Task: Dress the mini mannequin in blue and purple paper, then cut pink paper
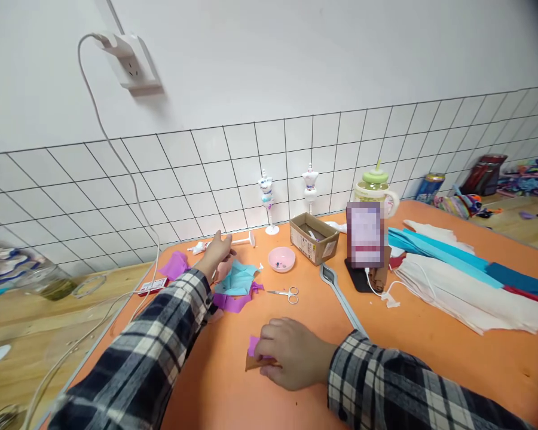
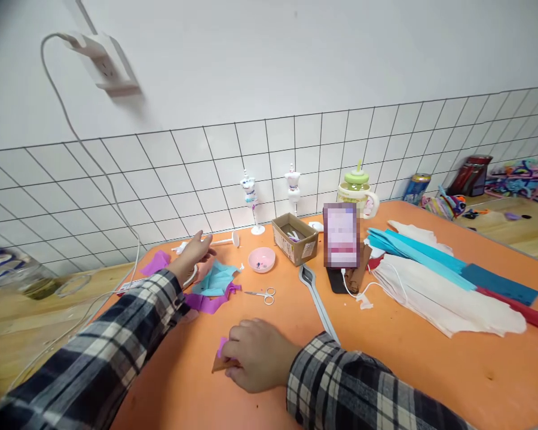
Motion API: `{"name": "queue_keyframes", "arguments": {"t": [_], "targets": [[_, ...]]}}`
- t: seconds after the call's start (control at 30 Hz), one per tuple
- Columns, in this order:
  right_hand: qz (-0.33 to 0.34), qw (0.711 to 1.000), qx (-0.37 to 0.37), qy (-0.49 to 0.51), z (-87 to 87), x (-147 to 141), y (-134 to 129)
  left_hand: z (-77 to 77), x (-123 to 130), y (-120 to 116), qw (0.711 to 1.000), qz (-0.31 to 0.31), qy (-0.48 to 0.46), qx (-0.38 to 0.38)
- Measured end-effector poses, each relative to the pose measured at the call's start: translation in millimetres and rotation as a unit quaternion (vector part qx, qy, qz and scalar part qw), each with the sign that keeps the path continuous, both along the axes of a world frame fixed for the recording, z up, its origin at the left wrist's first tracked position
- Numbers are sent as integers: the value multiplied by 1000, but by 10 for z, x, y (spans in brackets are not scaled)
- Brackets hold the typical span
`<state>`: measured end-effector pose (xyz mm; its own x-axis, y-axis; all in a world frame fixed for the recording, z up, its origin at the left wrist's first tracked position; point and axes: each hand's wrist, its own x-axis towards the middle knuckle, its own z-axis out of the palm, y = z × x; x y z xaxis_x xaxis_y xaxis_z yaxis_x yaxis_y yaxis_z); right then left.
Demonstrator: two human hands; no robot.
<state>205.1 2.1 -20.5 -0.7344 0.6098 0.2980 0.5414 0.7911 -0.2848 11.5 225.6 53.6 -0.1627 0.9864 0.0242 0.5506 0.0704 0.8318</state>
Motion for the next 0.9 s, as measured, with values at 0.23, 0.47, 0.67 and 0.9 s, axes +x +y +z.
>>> {"name": "queue_keyframes", "arguments": {"t": [0.23,0.47,0.67,0.9], "targets": [[61,998,21,-7,35,120,48,-191,261,310,983,11,-105,-153],[52,999,-4,-2,32,110,127,-362,352,391,988,34,-101,-109],[28,994,-31,98,13,143,181,-187,288,224,994,44,-97,18],[-151,977,23,152,99,-30,555,179,-55,-262,988,5,-108,111]]}}
